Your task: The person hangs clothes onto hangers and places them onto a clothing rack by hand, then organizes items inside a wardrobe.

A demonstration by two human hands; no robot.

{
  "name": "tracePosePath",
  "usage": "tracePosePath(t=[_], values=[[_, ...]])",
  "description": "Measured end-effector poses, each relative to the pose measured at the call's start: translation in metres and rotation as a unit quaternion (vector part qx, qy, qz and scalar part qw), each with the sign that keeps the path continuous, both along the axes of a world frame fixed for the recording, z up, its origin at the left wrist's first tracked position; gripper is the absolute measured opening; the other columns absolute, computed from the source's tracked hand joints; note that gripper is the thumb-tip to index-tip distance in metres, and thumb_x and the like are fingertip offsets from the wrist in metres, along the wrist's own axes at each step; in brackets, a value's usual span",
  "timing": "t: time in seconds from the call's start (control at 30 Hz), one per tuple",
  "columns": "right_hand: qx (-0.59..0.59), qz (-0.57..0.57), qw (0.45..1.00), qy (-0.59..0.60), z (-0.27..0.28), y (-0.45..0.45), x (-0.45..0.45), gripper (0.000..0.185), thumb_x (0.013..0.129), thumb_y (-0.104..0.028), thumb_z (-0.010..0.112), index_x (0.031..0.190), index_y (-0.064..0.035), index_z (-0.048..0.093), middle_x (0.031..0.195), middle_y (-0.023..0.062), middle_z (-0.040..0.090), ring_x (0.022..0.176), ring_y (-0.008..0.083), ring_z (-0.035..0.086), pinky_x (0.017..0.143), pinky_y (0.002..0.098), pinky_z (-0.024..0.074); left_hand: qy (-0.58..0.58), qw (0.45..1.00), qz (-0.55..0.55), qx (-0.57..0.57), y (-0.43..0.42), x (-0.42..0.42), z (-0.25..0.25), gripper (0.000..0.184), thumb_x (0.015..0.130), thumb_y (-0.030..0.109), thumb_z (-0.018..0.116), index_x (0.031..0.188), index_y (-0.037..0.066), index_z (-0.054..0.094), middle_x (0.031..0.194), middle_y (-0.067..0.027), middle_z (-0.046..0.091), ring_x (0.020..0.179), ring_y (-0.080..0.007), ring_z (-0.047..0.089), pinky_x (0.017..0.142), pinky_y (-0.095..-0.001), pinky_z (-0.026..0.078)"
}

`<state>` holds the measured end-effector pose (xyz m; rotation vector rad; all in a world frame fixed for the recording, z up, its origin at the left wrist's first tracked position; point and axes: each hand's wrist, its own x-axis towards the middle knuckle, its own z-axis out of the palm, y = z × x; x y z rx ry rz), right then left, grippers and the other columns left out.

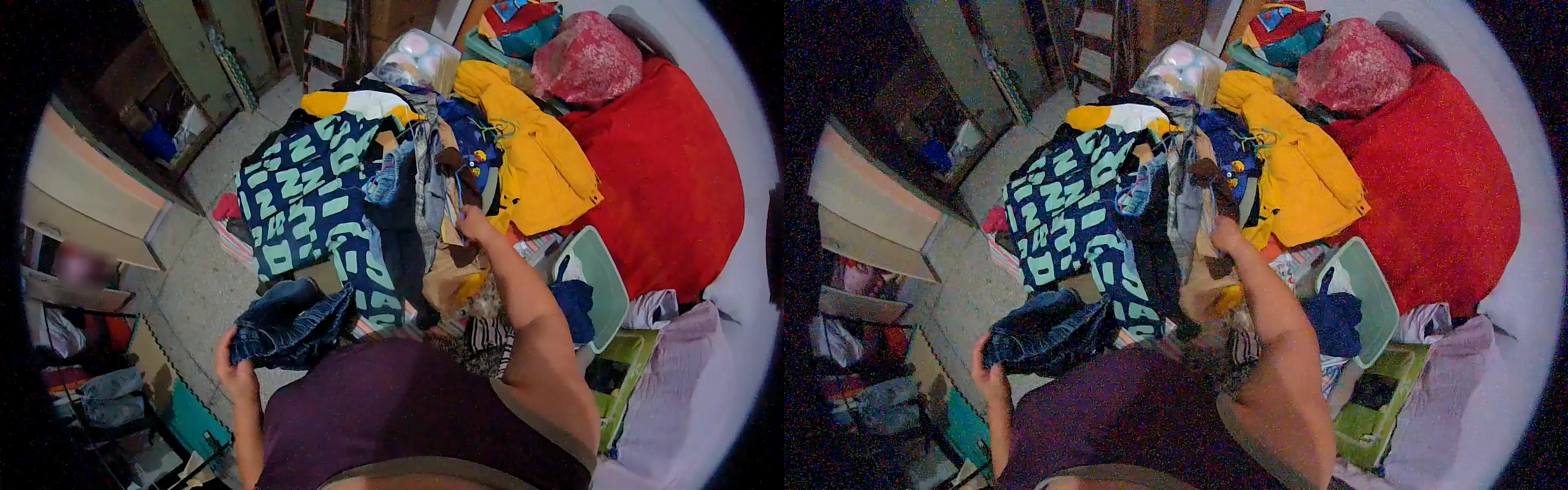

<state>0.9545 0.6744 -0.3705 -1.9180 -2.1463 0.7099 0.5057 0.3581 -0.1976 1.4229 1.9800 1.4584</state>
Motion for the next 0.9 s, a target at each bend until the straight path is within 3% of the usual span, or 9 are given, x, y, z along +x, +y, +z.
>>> tracePosePath(t=[0.13,0.27,0.37,0.47,0.57,0.67,0.77,0.87,0.9], values=[[-0.042,0.000,0.993,0.106,-0.003,-0.026,0.001,0.040,0.075,-0.005,0.059,0.112,-0.0033,0.045,0.080,0.0140,0.054,0.073,0.0227,0.056,0.065,0.0338,0.0459,-0.012,1.000,0.001,-0.013,0.002,0.000,0.006,0.044,0.064,-0.006,0.042,0.105,-0.005,0.056,0.104,-0.0122,0.057,0.096,-0.0204,0.055,0.087,-0.0296,0.040],[0.020,0.003,0.985,0.174,-0.017,-0.020,0.003,0.029,0.078,-0.006,0.055,0.106,-0.0020,0.049,0.077,0.0095,0.056,0.068,0.0212,0.054,0.061,0.0333,0.0442,-0.010,1.000,-0.011,-0.010,0.007,0.005,0.014,0.043,0.063,-0.004,0.043,0.104,-0.005,0.056,0.102,-0.0131,0.058,0.096,-0.0213,0.055,0.088,-0.0299,0.041],[-0.119,-0.089,0.967,0.209,0.008,-0.024,0.002,0.021,0.081,-0.008,0.051,0.100,0.0013,0.050,0.075,0.0138,0.056,0.068,0.0287,0.055,0.062,0.0372,0.0436,0.010,1.000,-0.022,0.007,0.005,-0.001,0.008,0.043,0.062,-0.005,0.043,0.104,-0.005,0.057,0.101,-0.0137,0.059,0.096,-0.0218,0.055,0.088,-0.0303,0.040],[-0.009,-0.022,1.000,-0.003,-0.023,-0.027,0.018,0.015,0.084,-0.008,0.048,0.092,0.0044,0.049,0.077,0.0227,0.055,0.072,0.0389,0.055,0.063,0.0410,0.0434,0.015,1.000,-0.016,0.002,0.004,-0.001,0.011,0.043,0.062,-0.005,0.043,0.103,-0.005,0.057,0.100,-0.0140,0.059,0.096,-0.0223,0.055,0.088,-0.0308,0.040],[0.052,-0.093,0.993,0.051,-0.026,-0.030,0.013,0.030,0.075,-0.011,0.058,0.099,0.0045,0.049,0.083,0.0279,0.058,0.080,0.0440,0.057,0.068,0.0455,0.0457,0.013,1.000,-0.005,0.000,-0.004,-0.005,0.008,0.044,0.062,-0.006,0.043,0.104,-0.005,0.056,0.102,-0.0134,0.058,0.096,-0.0221,0.055,0.088,-0.0306,0.040],[0.073,-0.099,0.989,0.076,-0.021,-0.026,0.007,0.022,0.083,-0.015,0.052,0.091,0.0054,0.046,0.087,0.0299,0.055,0.080,0.0459,0.053,0.066,0.0442,0.0427,-0.015,1.000,-0.005,0.011,-0.007,-0.005,0.008,0.044,0.063,-0.006,0.043,0.105,-0.005,0.056,0.104,-0.0125,0.057,0.096,-0.0218,0.055,0.088,-0.0301,0.040],[0.109,-0.051,0.986,0.111,-0.009,-0.037,-0.002,0.024,0.081,-0.017,0.057,0.086,0.0049,0.049,0.079,0.0238,0.058,0.075,0.0389,0.056,0.064,0.0422,0.0433,-0.041,0.999,-0.008,0.010,-0.008,-0.005,0.008,0.043,0.064,-0.007,0.043,0.106,-0.004,0.055,0.105,-0.0119,0.057,0.096,-0.0212,0.055,0.088,-0.0296,0.040],[-0.105,-0.032,0.983,0.147,0.011,-0.038,0.005,0.024,0.078,-0.017,0.062,0.074,0.0035,0.051,0.067,0.0137,0.057,0.065,0.0264,0.057,0.060,0.0373,0.0442,-0.019,1.000,-0.002,0.006,-0.009,-0.006,0.007,0.043,0.065,-0.007,0.043,0.106,-0.003,0.056,0.104,-0.0119,0.057,0.096,-0.0209,0.055,0.087,-0.0294,0.040],[-0.091,-0.017,0.984,0.153,-0.001,-0.033,0.012,0.023,0.077,-0.017,0.062,0.070,0.0020,0.052,0.064,0.0109,0.056,0.063,0.0229,0.056,0.057,0.0350,0.0437,-0.011,1.000,0.000,0.008,-0.011,-0.007,0.006,0.043,0.065,-0.007,0.043,0.106,-0.003,0.056,0.103,-0.0120,0.057,0.096,-0.0209,0.055,0.087,-0.0293,0.040]])
